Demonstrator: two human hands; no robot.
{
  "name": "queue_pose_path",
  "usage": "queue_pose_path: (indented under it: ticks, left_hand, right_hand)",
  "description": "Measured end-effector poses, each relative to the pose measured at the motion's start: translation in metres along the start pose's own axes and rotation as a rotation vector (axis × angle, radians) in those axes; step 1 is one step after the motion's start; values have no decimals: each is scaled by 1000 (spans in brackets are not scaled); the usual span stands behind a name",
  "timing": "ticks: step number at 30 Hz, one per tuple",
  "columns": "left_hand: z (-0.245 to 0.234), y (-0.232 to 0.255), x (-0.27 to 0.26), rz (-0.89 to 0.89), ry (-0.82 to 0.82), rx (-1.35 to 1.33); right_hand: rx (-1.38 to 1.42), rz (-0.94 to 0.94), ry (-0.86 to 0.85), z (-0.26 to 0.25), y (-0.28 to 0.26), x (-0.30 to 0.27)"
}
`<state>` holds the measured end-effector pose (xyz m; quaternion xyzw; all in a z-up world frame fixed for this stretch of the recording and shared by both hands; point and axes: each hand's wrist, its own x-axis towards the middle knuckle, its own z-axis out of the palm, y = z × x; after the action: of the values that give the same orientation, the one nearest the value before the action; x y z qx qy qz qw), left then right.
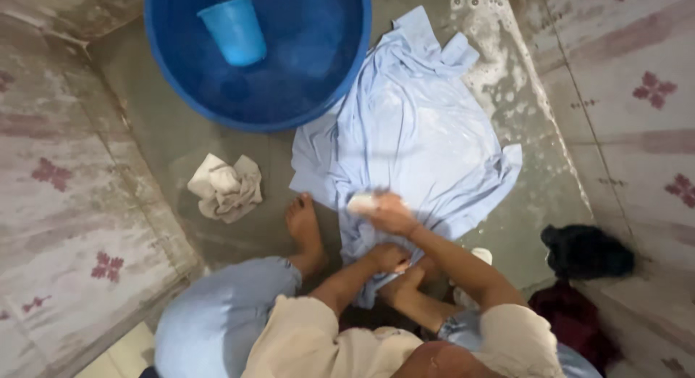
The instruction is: The person washes a light blue shirt by hand on the floor, using a bar of soap and a scrub brush to clean the fabric before rinsing it in a blue basin of water.
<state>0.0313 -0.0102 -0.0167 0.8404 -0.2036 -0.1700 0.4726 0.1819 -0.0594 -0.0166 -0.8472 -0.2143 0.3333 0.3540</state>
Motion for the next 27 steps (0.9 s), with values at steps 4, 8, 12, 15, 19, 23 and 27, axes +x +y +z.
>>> queue_pose_path:
  ticks: [4,8,12,15,19,23,27]
  left_hand:
    - [3,-5,2,90,84,-45]
    - [1,-5,3,145,147,-50]
    - [2,-5,-3,105,169,11]
    - [8,-7,3,136,214,41]
    - [5,-4,-3,108,205,-25]
    - [-30,-19,38,0,306,46]
    - [-135,-93,138,-246,922,669]
  right_hand:
    - [-864,-419,213,-56,13,119]
    - [-802,-240,875,-143,-17,211]
    - [-437,-498,341,-64,-6,106]
    - [-608,-692,212,-9,15,62]
    - [-641,-379,421,-58,35,172]
    - [-654,-13,799,-169,5,270]
    - [-157,-143,798,-170,21,201]
